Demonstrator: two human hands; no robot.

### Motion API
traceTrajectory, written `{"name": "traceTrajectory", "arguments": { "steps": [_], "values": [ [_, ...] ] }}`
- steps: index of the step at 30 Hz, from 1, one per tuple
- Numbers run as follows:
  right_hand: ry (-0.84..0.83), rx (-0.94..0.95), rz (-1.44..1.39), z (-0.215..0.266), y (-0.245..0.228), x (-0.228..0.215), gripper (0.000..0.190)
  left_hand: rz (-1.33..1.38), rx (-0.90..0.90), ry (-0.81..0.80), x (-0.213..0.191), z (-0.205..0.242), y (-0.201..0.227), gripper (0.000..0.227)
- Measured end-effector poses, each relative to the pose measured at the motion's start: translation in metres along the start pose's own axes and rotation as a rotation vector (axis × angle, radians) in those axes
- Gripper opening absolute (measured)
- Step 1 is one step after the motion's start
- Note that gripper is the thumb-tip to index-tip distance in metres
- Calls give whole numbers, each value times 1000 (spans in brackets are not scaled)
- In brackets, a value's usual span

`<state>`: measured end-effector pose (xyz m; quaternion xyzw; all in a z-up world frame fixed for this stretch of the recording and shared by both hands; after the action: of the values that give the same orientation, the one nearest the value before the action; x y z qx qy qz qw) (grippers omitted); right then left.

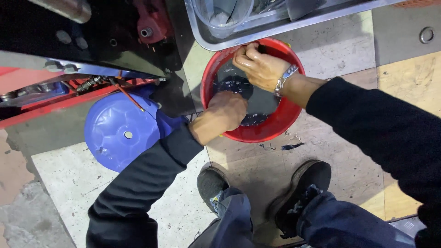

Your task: The person scrubs a black plastic part with a green sponge in a red bucket of water, then rinses it. They move to a workbench and dry the part with a blue cloth.

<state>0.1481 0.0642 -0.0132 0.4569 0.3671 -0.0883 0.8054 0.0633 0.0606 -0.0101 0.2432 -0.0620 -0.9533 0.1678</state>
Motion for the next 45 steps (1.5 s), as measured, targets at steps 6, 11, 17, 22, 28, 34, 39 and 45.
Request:
{"name": "traceTrajectory", "arguments": {
  "steps": [6, 11, 17, 22, 28, 34, 39, 45],
  "values": [
    [-49, -5, 87, 8, 5, 7, 45, 129, -4, 56, 4, -3, -2, 31],
    [-73, -40, 84, 9, 2, 9, 41, 42, 23, -10, 4, 0, 2, 28],
    [-90, -19, 115, 10, 8, 6, 43, 10, 51, 57, 5, -2, 0, 25],
    [254, 90, -51, 26, 29, -23, 21, 23, 51, 28, 2, 3, 1, 34],
    [285, 41, -39, 18, 24, -12, 25, 123, 69, 163, 13, -16, -4, 38],
    [-103, 419, -918, 37, 52, -65, 24, 48, 87, 483, 39, -37, 5, 22],
    [-32, 685, -1406, 73, 64, -56, 11, 140, 138, 924, 54, -33, 13, 32],
    [252, 638, -1568, 98, 72, -69, 14, 131, 77, 149, 19, 15, 19, 34]
  ]
}}
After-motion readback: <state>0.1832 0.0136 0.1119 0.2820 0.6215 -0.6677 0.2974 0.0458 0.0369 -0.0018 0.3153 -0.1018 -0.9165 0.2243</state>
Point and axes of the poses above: each hand's wrist, its own z-axis away from the middle knuckle, its own x-axis out of the palm, y = z × x, the point moved 6 cm from there along -z, towards the middle knuckle, and after that the axes turned 6 degrees about -y, right-handed, at the moved point
